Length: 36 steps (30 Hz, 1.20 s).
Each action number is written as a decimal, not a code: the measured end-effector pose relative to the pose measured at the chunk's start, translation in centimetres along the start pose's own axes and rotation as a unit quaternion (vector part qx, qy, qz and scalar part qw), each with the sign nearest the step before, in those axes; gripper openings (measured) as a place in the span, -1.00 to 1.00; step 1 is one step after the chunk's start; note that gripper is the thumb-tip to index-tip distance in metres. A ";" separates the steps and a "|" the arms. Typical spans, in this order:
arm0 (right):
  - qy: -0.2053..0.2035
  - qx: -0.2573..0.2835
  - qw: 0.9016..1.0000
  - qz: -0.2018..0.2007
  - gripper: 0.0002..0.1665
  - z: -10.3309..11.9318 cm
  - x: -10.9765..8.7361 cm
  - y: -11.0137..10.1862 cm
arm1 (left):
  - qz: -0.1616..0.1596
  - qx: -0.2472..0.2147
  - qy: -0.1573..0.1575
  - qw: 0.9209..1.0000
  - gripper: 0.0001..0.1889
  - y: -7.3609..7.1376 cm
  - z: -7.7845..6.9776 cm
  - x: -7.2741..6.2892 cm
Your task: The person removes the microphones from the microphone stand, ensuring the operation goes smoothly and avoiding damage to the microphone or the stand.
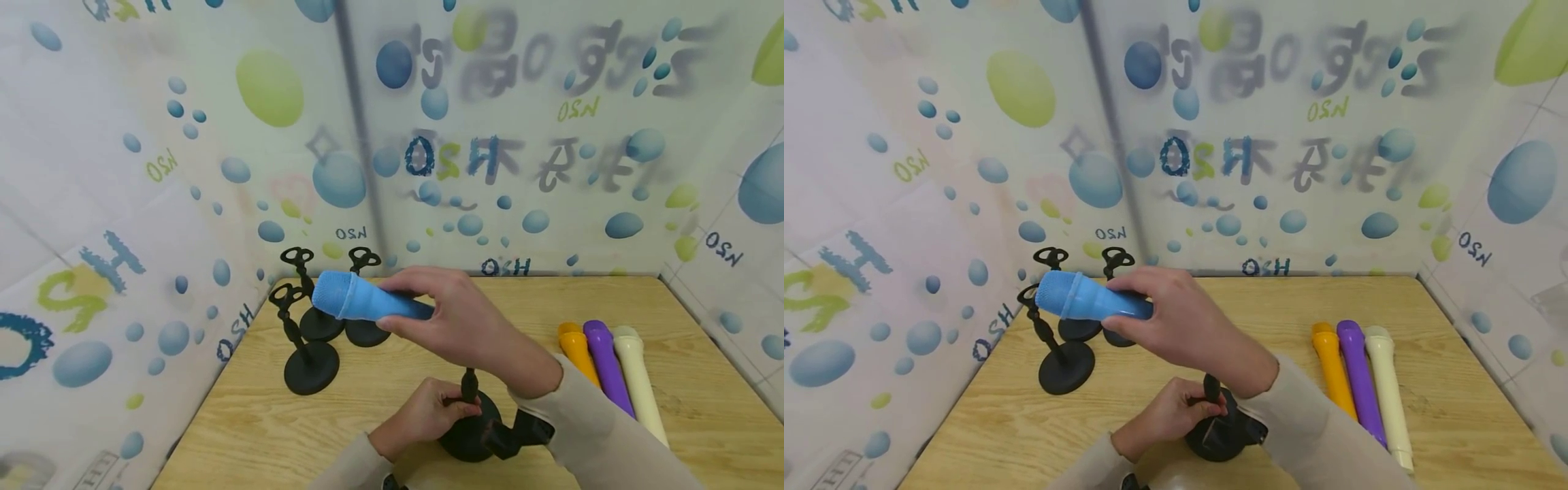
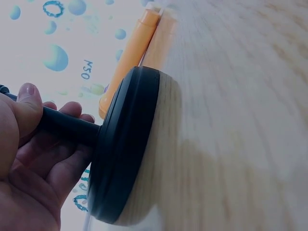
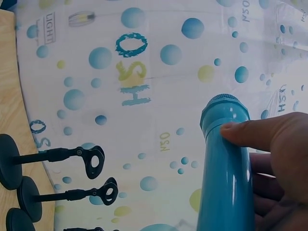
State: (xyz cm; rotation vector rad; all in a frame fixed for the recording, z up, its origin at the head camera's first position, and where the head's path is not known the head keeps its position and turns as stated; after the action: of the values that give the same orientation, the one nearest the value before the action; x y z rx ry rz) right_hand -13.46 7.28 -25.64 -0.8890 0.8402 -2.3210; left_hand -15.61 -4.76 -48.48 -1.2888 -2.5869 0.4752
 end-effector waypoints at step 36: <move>-0.046 -0.017 0.999 0.025 -0.53 2.0 2.3 -0.2 | 0.004 -0.022 -0.032 0.999 -0.86 0.1 -0.1 -0.2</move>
State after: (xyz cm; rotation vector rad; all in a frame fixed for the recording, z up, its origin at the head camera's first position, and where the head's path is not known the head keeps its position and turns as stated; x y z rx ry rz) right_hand -13.57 5.23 -23.45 -0.9690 0.8550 -2.2116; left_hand -15.44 -4.87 -48.46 -1.3200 -2.6597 0.4696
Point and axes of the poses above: each hand's wrist, its own x-axis towards the middle knuckle, its own y-axis out of the palm, z = x × y, the point moved 1 cm from there along x, towards the middle knuckle, and after that the axes turned 13 degrees about z, right-handed, at the moved point
